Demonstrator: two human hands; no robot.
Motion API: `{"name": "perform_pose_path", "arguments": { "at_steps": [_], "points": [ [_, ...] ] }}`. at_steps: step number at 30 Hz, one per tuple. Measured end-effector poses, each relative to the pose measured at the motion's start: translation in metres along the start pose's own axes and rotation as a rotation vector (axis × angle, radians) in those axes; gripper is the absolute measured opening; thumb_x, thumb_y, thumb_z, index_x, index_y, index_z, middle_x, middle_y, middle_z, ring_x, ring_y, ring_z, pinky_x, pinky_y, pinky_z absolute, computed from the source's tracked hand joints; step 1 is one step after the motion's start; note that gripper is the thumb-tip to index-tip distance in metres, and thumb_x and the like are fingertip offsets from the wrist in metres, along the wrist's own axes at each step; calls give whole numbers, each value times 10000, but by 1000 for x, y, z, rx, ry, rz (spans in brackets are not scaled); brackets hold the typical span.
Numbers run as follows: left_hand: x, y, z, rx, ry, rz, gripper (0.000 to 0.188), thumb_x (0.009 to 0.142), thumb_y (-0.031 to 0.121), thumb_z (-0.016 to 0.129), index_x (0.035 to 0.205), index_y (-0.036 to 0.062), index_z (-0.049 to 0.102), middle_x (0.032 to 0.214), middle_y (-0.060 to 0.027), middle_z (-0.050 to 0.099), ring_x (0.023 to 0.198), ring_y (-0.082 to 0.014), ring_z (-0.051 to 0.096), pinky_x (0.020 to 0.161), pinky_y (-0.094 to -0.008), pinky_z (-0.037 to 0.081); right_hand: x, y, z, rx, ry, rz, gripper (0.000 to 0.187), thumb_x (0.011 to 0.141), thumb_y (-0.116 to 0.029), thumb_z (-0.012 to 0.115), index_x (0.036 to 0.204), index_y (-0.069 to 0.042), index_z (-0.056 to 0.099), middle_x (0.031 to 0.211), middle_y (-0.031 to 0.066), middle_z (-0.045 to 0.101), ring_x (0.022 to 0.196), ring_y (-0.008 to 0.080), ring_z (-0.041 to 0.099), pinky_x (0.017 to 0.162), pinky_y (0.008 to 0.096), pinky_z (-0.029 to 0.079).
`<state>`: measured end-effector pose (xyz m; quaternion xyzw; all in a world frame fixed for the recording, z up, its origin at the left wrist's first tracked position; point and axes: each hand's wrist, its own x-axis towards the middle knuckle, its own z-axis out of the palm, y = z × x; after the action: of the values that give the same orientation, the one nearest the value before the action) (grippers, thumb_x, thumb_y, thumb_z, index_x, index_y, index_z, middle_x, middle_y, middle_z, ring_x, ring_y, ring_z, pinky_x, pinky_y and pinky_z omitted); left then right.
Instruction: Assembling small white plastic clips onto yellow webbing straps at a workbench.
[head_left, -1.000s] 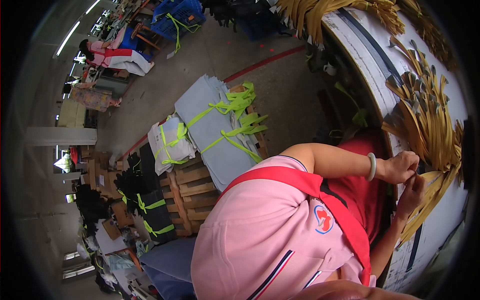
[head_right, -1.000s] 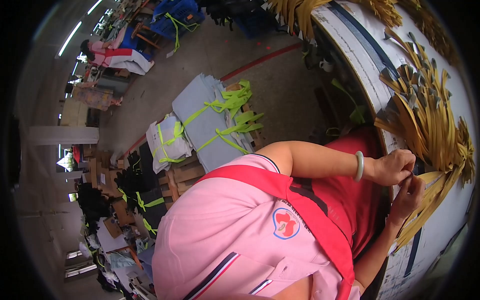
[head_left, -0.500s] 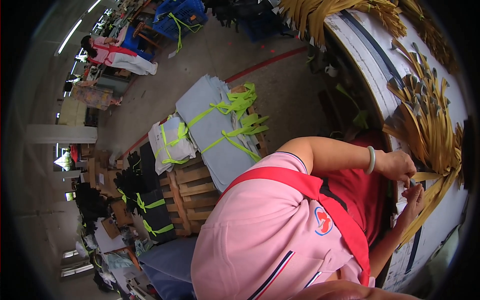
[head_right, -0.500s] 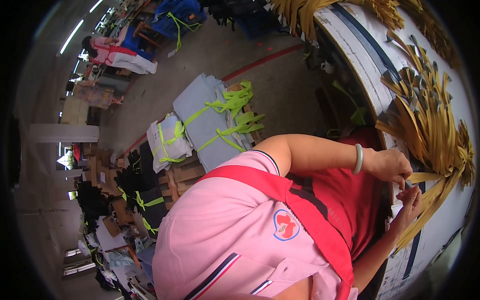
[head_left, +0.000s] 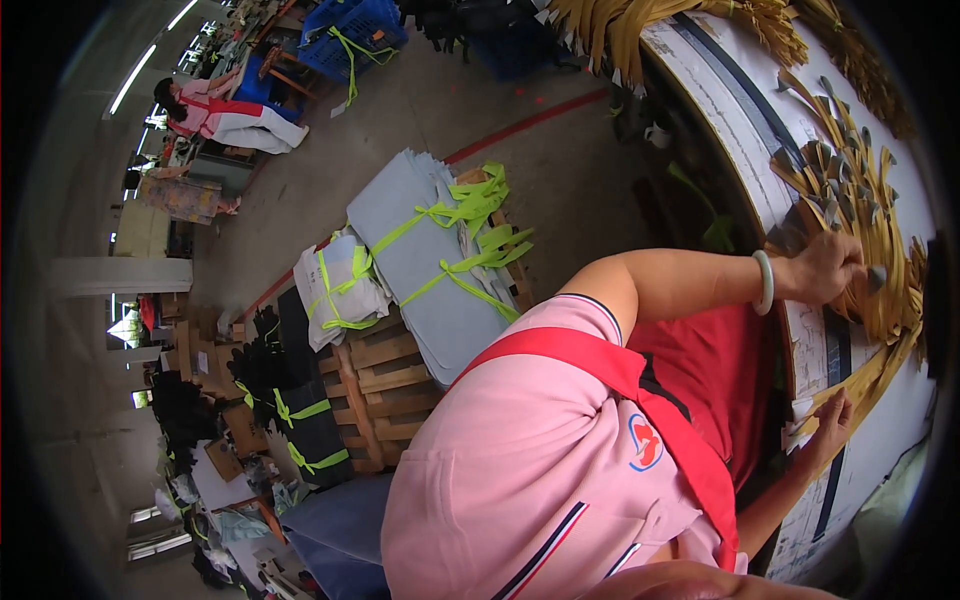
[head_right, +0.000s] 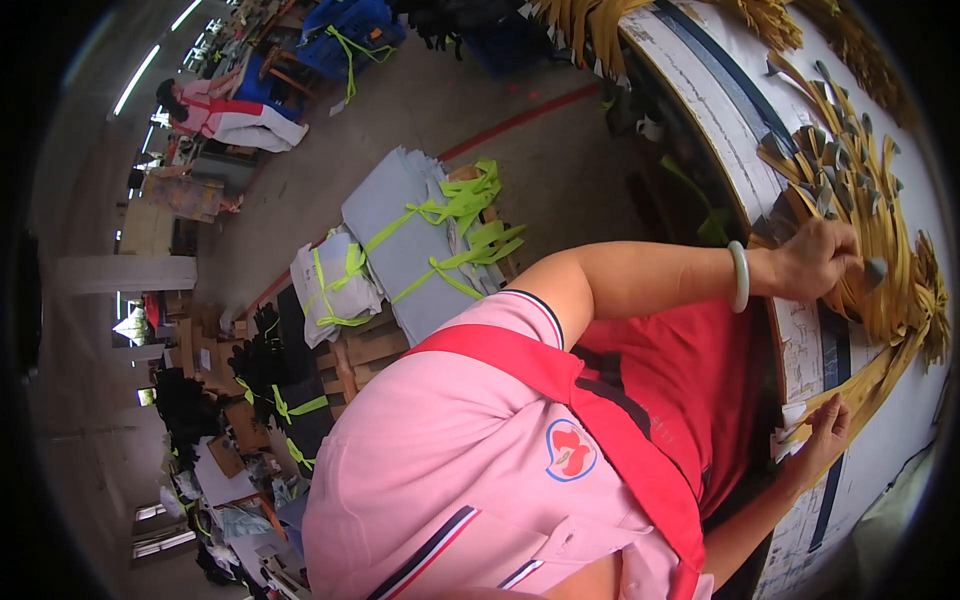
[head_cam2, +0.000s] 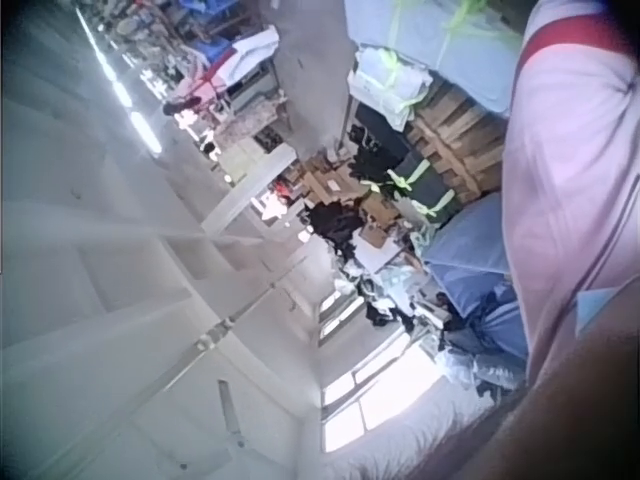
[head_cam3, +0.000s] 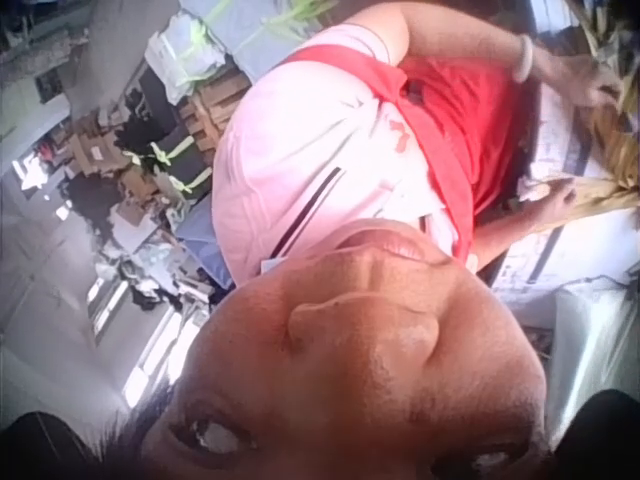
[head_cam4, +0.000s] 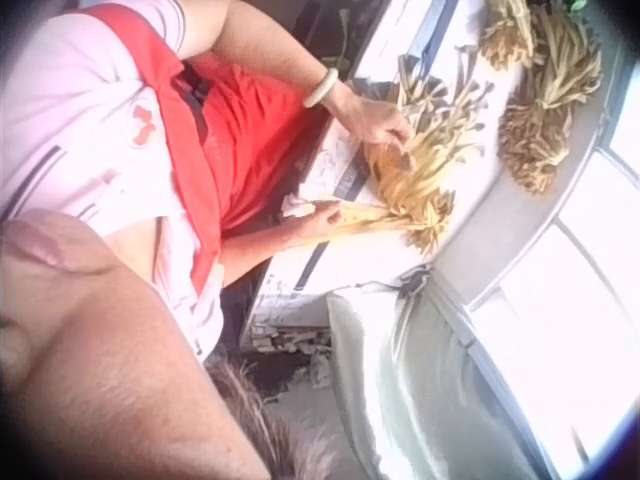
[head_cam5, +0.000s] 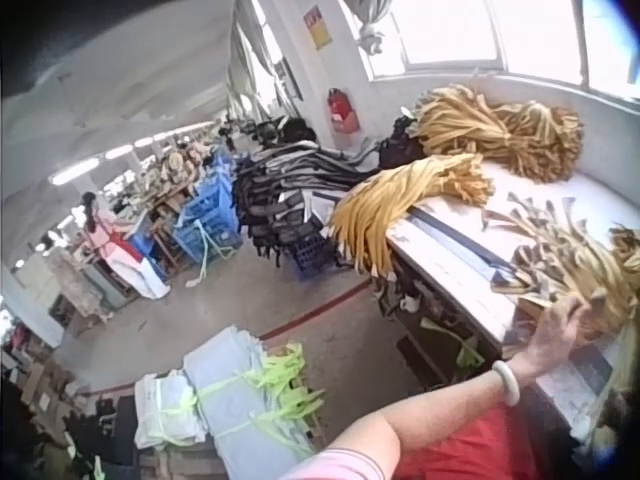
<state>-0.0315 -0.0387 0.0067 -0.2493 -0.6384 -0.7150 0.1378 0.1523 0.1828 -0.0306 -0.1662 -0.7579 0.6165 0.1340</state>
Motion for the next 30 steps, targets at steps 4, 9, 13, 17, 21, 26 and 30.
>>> {"name": "perform_pose_path", "arguments": {
  "at_steps": [4,9,13,17,21,26,30],
  "points": [
    [98,-2,-70,-459,203,-156,142,972,54,514,1086,-14,463,926,-100,569,625,-176,662,502,-281,555,-13,-22,13,-44,-50,6,240,1010,-253,566,850,-74,549,698,-34,445,634,46,409,568,213,339],
    [14,-30,-73,-338,-11,-348,57,901,-6,577,910,-7,633,775,-68,640,618,-131,644,531,-265,522,-23,-13,30,-120,-172,-70,235,1012,-220,561,836,-65,546,678,-34,438,614,41,404,570,206,332],
    [-98,-51,-52,-307,-181,-606,111,854,-8,582,939,-7,654,791,-64,662,634,-128,652,559,-265,536,-23,-21,53,-147,-287,-105,215,1005,-194,574,839,-62,541,670,-34,436,606,37,398,564,200,323],
    [-162,-49,-36,-148,-509,-605,147,810,10,602,934,8,681,849,-108,705,737,-186,684,678,-335,549,-25,-36,66,-172,-349,-85,211,1008,-172,559,829,-65,531,679,-39,447,603,35,408,550,199,325],
    [-176,-30,-30,121,-831,-359,166,833,73,587,948,42,702,945,-123,703,925,-285,669,816,-398,525,-36,-32,51,-239,-330,-63,177,998,-175,582,864,-63,555,704,-41,464,622,33,408,565,187,325],
    [-180,-34,-31,204,-838,-301,181,860,113,577,971,49,704,974,-149,684,958,-337,644,849,-422,511,-51,-38,47,-298,-214,-37,118,974,-153,608,1002,-40,621,810,-38,548,688,46,453,619,187,381],
    [-167,-29,-47,100,-735,-449,163,876,54,612,1010,22,698,908,-79,690,794,-159,644,730,-298,522,-49,-39,7,-416,28,-113,182,949,-173,642,1009,-2,650,834,15,629,762,70,572,691,228,458]
  ]
}}
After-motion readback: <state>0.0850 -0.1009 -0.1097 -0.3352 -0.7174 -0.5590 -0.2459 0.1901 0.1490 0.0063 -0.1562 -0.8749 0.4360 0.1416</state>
